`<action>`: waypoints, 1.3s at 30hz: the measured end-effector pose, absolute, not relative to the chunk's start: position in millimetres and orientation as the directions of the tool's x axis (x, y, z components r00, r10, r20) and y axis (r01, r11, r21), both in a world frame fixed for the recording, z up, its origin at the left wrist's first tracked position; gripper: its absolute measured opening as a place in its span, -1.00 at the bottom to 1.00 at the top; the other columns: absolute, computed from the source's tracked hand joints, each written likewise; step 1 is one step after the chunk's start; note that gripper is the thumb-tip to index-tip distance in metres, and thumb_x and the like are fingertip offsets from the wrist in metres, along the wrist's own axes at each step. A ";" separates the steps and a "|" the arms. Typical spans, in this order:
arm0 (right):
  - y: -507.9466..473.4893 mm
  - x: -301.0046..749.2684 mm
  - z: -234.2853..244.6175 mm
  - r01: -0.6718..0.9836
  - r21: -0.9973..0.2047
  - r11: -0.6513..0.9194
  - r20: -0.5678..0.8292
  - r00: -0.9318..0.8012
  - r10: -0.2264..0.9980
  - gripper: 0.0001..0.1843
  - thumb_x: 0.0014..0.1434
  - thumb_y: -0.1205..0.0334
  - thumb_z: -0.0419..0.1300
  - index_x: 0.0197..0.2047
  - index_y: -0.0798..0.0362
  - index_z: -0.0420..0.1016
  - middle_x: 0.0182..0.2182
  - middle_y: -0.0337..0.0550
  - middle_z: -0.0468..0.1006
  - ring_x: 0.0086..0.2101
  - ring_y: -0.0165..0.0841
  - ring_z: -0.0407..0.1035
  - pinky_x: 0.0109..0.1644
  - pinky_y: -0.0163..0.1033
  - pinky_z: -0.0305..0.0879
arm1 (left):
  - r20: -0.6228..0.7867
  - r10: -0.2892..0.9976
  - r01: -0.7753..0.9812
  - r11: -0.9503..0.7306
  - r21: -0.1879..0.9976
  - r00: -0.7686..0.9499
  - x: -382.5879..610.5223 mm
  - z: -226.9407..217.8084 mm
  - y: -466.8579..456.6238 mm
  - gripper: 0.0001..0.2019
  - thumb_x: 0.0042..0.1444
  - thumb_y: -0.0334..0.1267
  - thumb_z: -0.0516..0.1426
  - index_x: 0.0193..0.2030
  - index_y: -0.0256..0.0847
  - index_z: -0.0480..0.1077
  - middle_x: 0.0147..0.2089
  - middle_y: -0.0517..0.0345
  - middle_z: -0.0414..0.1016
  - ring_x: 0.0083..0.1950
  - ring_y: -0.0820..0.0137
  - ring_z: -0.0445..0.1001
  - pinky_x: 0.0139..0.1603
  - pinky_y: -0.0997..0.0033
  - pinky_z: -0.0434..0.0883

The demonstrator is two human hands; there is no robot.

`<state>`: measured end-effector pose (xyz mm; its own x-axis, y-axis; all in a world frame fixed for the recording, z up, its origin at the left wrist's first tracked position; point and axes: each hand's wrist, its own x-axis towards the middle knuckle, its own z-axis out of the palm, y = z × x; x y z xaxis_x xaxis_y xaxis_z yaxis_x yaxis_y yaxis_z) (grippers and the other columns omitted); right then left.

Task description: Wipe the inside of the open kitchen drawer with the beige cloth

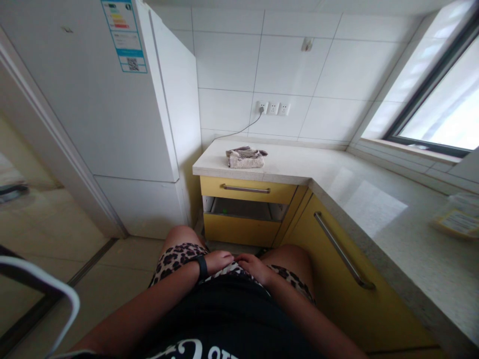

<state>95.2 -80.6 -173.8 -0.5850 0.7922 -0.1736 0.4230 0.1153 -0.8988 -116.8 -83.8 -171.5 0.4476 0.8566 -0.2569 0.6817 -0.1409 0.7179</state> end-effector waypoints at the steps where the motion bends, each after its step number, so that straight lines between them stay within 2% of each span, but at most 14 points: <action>1: -80.8 95.4 -173.4 0.424 -0.898 0.114 -0.175 -0.584 0.792 -0.57 0.14 0.07 0.05 -0.09 0.13 0.60 -0.18 -0.05 0.62 -0.15 -0.18 0.46 0.00 -0.13 0.31 | -0.257 0.857 0.682 -0.140 0.718 0.447 -116.9 -171.6 -83.7 -0.56 0.26 0.01 -0.10 -0.14 -0.21 0.51 -0.14 0.09 0.55 -0.09 0.30 0.45 -0.12 0.42 0.30; 28: -79.1 94.8 -176.0 0.440 -0.891 0.111 -0.188 -0.582 0.791 -0.58 0.13 0.10 0.06 -0.09 0.12 0.60 -0.17 -0.06 0.62 -0.14 -0.20 0.45 0.00 -0.15 0.30 | -0.257 0.858 0.691 -0.148 0.707 0.446 -115.2 -165.1 -86.0 -0.56 0.26 0.00 -0.10 -0.15 -0.21 0.50 -0.13 0.08 0.55 -0.08 0.31 0.44 -0.09 0.42 0.29; 34: -80.9 94.4 -175.2 0.438 -0.893 0.101 -0.193 -0.575 0.795 -0.56 0.13 0.10 0.05 -0.08 0.15 0.59 -0.20 -0.04 0.62 -0.17 -0.20 0.46 -0.07 -0.16 0.31 | -0.260 0.853 0.686 -0.145 0.713 0.452 -116.2 -167.4 -85.3 -0.56 0.27 0.01 -0.10 -0.14 -0.21 0.50 -0.12 0.08 0.56 -0.08 0.32 0.45 -0.09 0.42 0.30; 39: -79.9 93.7 -177.4 0.434 -0.895 0.102 -0.186 -0.572 0.799 -0.57 0.13 0.09 0.05 -0.09 0.14 0.59 -0.19 -0.05 0.62 -0.14 -0.19 0.46 -0.02 -0.16 0.30 | -0.257 0.854 0.680 -0.143 0.719 0.452 -117.4 -170.8 -84.2 -0.54 0.27 0.04 -0.11 -0.12 -0.21 0.50 -0.12 0.09 0.56 -0.07 0.32 0.45 -0.09 0.43 0.30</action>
<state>93.7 -79.9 -177.4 -0.5720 0.7988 -0.1864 0.4342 0.1020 -0.8950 -117.4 -84.2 -170.8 0.4515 0.8545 -0.2569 0.6798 -0.1429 0.7193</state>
